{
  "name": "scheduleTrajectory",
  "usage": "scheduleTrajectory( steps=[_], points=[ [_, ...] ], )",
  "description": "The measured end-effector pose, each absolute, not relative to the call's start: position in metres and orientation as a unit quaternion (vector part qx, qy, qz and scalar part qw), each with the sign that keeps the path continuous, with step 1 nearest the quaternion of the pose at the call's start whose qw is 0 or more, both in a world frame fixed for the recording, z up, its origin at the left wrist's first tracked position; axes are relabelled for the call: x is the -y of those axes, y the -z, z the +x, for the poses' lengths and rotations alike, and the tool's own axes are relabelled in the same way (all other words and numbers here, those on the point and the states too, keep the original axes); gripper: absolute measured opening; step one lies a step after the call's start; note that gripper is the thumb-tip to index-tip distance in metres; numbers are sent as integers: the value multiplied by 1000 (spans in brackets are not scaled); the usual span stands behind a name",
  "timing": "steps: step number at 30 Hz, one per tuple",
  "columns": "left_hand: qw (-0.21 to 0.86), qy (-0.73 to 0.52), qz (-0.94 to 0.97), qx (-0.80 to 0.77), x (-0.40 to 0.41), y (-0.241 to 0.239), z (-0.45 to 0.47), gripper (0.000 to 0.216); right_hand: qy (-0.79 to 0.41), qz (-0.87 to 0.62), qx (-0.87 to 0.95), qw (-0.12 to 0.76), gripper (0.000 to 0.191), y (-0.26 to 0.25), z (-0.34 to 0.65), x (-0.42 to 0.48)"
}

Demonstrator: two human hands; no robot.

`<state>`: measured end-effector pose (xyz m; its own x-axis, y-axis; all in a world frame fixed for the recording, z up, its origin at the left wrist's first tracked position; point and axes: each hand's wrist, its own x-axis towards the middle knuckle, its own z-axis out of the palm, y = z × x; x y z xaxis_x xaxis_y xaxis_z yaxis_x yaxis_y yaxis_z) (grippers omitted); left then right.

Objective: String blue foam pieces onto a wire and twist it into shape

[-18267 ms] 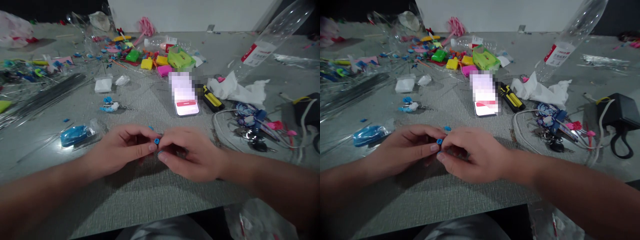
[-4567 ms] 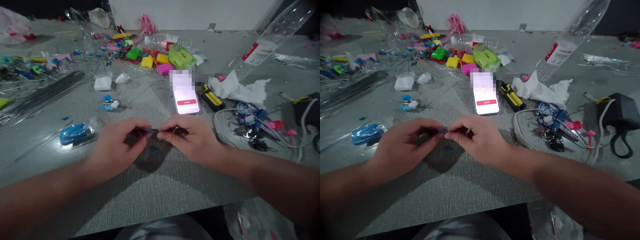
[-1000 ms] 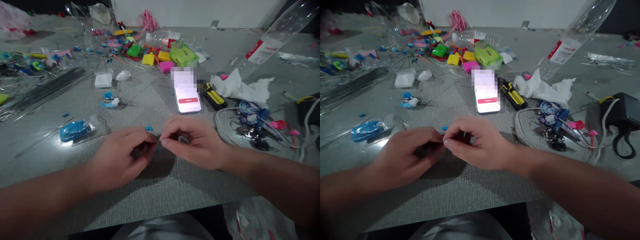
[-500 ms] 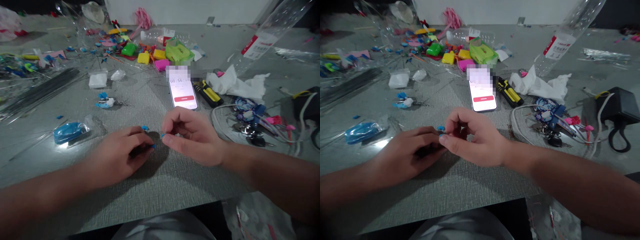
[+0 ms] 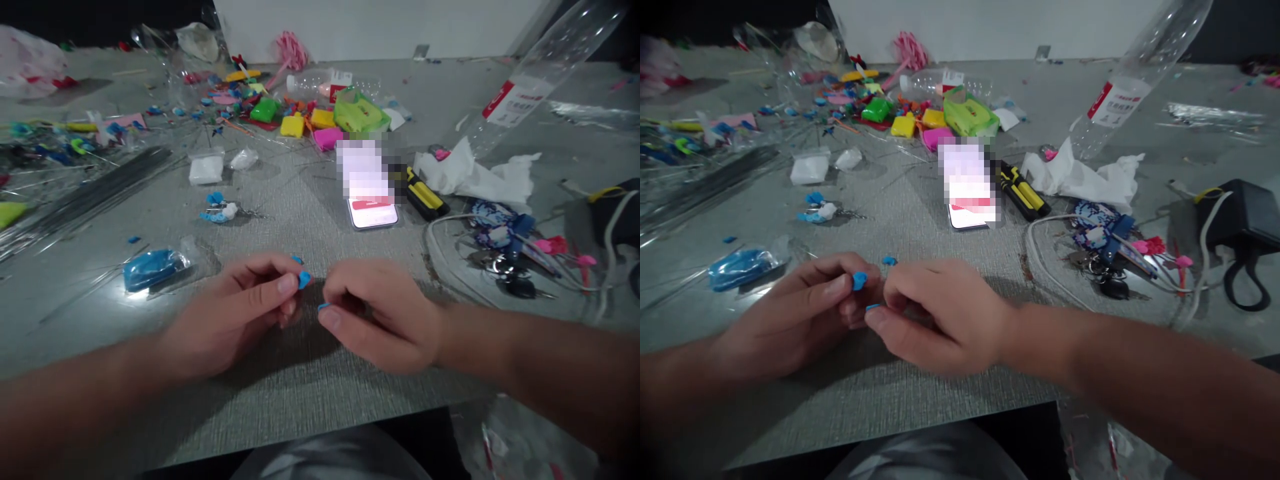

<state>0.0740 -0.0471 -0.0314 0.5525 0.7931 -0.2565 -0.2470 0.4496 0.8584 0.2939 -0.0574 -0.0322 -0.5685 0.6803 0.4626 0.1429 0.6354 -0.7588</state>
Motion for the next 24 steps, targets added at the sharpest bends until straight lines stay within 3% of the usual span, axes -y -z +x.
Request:
scheduleTrajectory(
  steps=[24],
  points=[
    [774, -285, 472, -311, 51, 36, 67, 8, -263, -242, 847, 393, 21, 30, 289, 59]
  ],
)
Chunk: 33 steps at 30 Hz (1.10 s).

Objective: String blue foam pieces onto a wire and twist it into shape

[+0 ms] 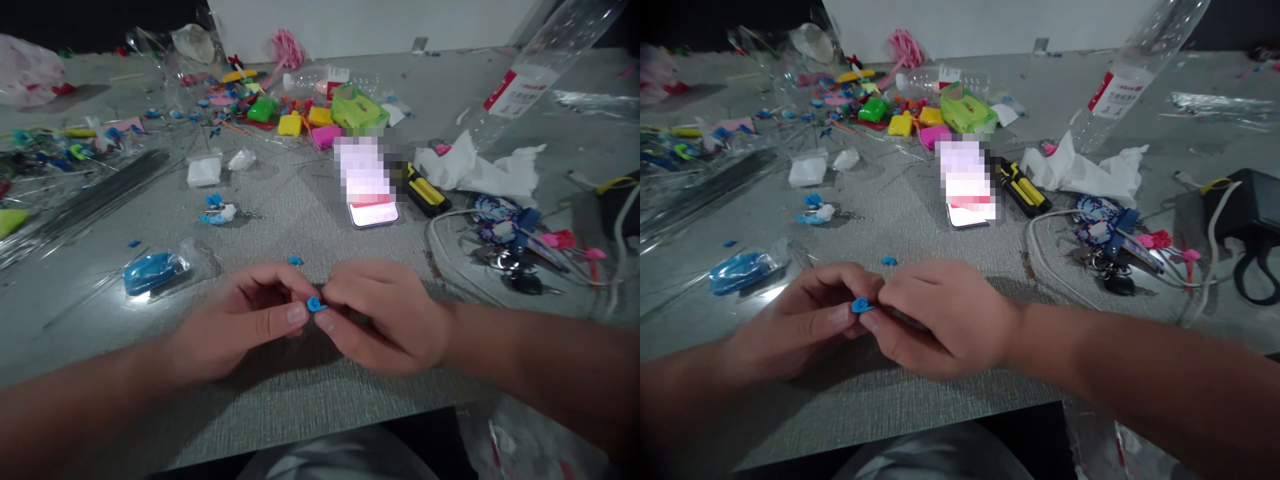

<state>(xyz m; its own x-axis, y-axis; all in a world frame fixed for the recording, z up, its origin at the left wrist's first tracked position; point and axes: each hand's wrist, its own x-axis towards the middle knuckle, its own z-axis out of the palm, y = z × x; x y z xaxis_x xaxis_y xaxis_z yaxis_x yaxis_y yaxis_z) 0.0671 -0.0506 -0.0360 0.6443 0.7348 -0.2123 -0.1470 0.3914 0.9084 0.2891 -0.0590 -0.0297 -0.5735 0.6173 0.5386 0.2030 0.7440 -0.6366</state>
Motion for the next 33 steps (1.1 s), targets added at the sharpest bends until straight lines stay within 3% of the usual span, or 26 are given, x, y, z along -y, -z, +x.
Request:
scheduleTrajectory(
  steps=[14, 33],
  points=[
    [748, -298, 532, -262, 47, 41, 67, 8, -293, -190, 839, 417, 19, 32, 290, 59],
    [718, -283, 615, -162, 47, 34, 69, 14, -246, -211, 858, 399, 23, 34, 293, 61]
  ],
)
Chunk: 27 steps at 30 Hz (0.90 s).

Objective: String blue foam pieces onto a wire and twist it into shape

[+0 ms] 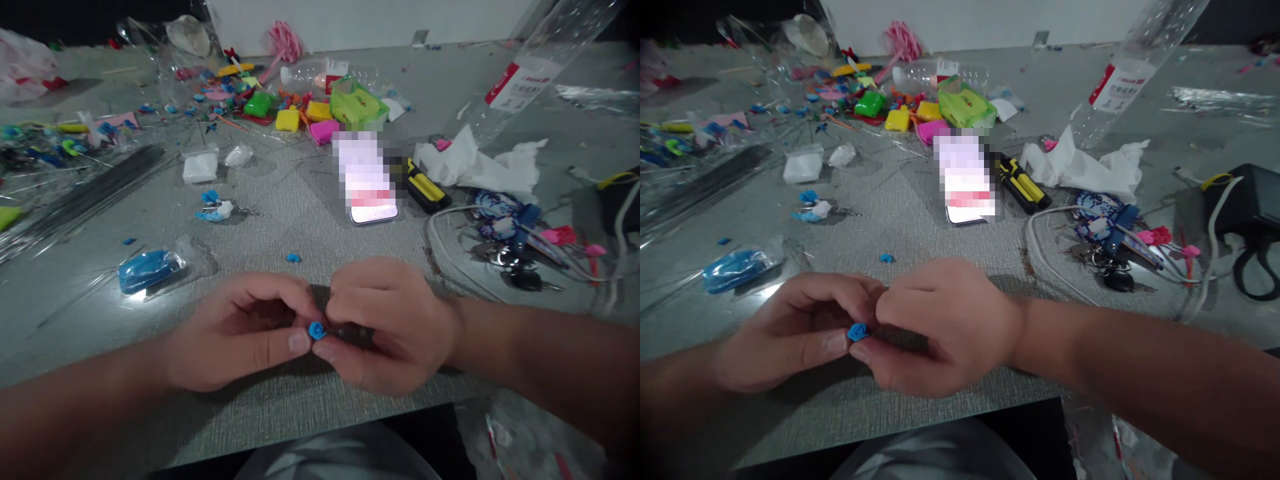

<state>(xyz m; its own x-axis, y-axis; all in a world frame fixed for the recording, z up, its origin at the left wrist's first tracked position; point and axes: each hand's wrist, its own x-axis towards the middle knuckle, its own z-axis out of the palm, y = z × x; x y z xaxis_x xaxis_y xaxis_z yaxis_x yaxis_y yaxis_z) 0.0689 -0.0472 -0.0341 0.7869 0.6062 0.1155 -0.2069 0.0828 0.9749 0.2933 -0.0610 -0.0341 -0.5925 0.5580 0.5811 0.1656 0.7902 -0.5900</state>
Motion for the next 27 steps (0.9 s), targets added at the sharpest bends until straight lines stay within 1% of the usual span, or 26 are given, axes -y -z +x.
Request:
scheduleTrajectory(
  steps=[5, 9, 13, 21, 24, 27],
  points=[
    [691, -273, 647, -172, 47, 33, 68, 16, -249, -207, 858, 398, 26, 35, 293, 60],
    [640, -266, 704, -156, 44, 31, 67, 20, -259, -207, 860, 388, 29, 35, 293, 59],
    [599, -260, 745, -133, 38, 27, 65, 20, -259, -213, 858, 390, 30, 35, 294, 58],
    [599, -256, 746, -140, 38, 28, 64, 21, -270, -174, 864, 387, 36, 38, 294, 53],
    [596, -242, 751, -150, 37, 28, 61, 21, -267, -178, 867, 381, 34, 37, 295, 52],
    [562, -233, 778, -158, 31, 26, 59, 19, -295, -169, 863, 375, 31, 32, 300, 49]
  ],
)
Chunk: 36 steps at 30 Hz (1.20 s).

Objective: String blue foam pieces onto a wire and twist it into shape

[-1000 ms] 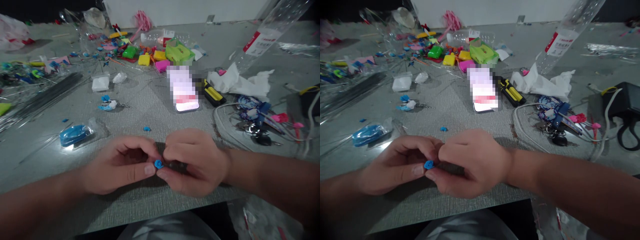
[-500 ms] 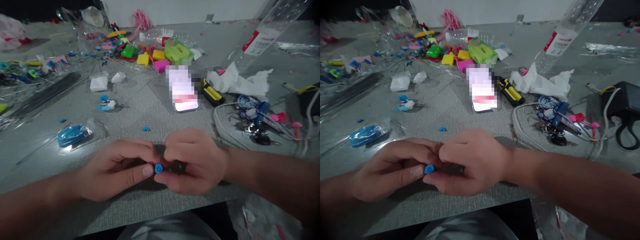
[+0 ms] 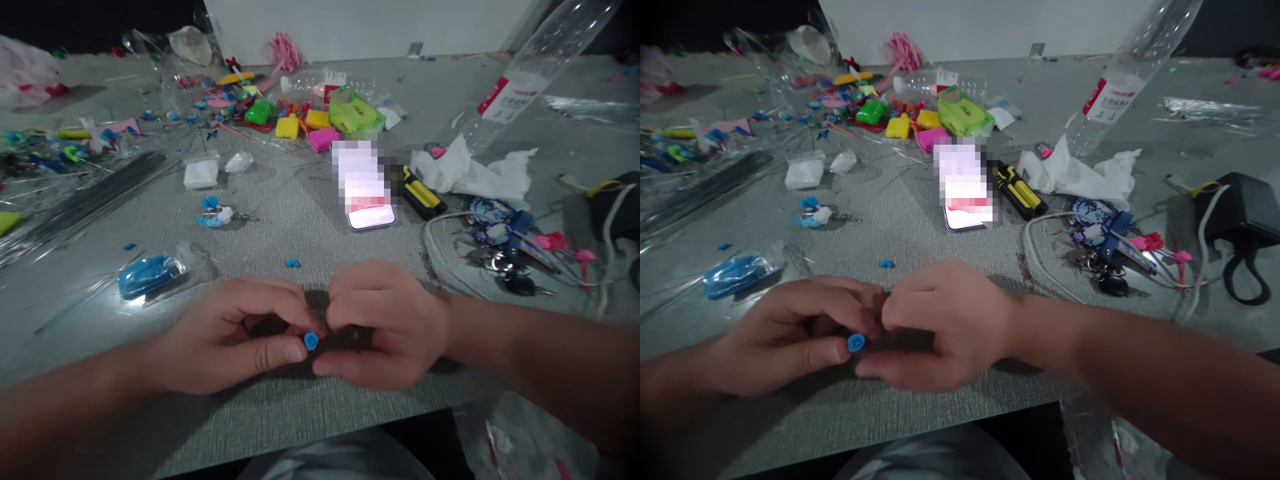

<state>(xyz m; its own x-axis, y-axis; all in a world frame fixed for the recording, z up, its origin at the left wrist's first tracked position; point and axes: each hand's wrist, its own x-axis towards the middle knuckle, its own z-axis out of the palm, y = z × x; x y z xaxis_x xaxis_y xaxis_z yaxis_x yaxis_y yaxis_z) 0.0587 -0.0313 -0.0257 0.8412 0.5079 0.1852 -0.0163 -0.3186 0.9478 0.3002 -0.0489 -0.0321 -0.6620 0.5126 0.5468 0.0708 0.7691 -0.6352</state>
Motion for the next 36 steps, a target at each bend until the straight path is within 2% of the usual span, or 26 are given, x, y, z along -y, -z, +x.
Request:
scheduleTrajectory(
  steps=[2, 6, 9, 13, 17, 25, 29, 36],
  points=[
    [502, -226, 816, -177, 27, 26, 58, 16, -326, -173, 853, 368, 27, 28, 305, 45],
    [308, -199, 907, -207, 21, 39, 59, 11, -346, -302, 800, 386, 29, 24, 311, 36],
    [226, -155, 944, -184, 21, 49, 59, 21, -317, -352, 781, 406, 35, 27, 309, 32],
    [213, -130, 950, -187, 22, 47, 60, 25, -266, -386, 806, 362, 36, 33, 304, 30],
    [210, -118, 947, -211, 21, 38, 60, 32, -264, -425, 794, 345, 36, 37, 303, 27],
    [75, -137, 919, -361, 9, 43, 57, 28, -285, -439, 788, 324, 31, 42, 302, 24],
    [84, -144, 921, -352, 7, 43, 57, 27, -294, -428, 789, 328, 29, 43, 301, 25],
    [113, -253, 888, -367, 22, 37, 63, 16, -300, -407, 802, 318, 23, 40, 298, 28]
  ],
)
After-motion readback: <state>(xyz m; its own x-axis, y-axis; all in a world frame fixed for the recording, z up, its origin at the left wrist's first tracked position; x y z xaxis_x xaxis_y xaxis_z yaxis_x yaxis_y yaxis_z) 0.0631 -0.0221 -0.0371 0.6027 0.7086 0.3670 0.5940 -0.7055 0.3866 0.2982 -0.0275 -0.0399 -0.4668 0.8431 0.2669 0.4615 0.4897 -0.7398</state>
